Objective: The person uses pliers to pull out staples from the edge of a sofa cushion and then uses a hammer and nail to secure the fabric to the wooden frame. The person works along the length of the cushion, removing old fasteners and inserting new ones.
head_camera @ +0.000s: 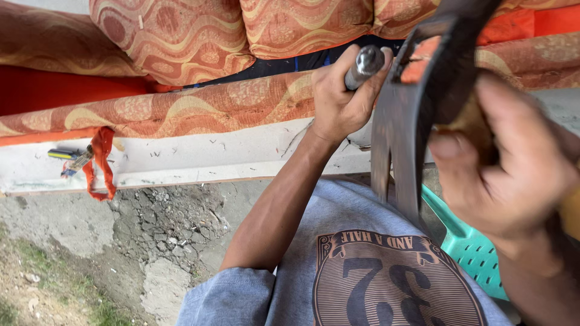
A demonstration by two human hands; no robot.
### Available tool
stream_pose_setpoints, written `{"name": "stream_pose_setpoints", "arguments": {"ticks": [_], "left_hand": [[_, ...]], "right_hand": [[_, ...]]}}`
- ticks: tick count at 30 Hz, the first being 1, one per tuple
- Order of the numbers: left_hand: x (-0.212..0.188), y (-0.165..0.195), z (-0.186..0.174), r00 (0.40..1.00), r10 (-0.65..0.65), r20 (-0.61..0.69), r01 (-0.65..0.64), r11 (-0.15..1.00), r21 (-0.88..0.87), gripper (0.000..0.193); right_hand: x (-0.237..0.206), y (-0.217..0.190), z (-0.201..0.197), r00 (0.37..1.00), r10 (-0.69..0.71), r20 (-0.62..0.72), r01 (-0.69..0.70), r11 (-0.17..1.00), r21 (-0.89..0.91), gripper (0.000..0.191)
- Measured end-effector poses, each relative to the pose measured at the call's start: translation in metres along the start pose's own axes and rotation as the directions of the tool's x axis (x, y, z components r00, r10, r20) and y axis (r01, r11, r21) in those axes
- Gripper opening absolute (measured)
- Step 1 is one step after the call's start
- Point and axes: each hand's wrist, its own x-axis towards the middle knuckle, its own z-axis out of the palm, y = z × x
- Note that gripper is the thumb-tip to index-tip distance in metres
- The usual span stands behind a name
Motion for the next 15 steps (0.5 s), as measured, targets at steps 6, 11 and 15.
{"name": "stream_pose_setpoints", "arguments": {"ticks": [6, 11, 15], "left_hand": [[-0.006, -0.006, -0.003, 0.989, 0.131, 0.072, -0.131, 0.991, -0.01, 0.016], [-0.009, -0.009, -0.003, 0.993, 0.085, 0.077, -0.092, 0.991, 0.093, 0.015], [-0.008, -0.01, -0.001, 0.997, 0.038, 0.073, -0.036, 0.999, -0.029, 0.022]], "right_hand": [[0.019, -0.012, -0.012, 0.984, -0.07, 0.165, 0.102, 0.975, -0.196, 0.04], [0.005, -0.015, -0.02, 0.992, -0.069, 0.105, 0.093, 0.968, -0.234, 0.039], [0.011, -0.007, -0.019, 0.97, -0.113, 0.217, 0.191, 0.905, -0.38, 0.042]]}}
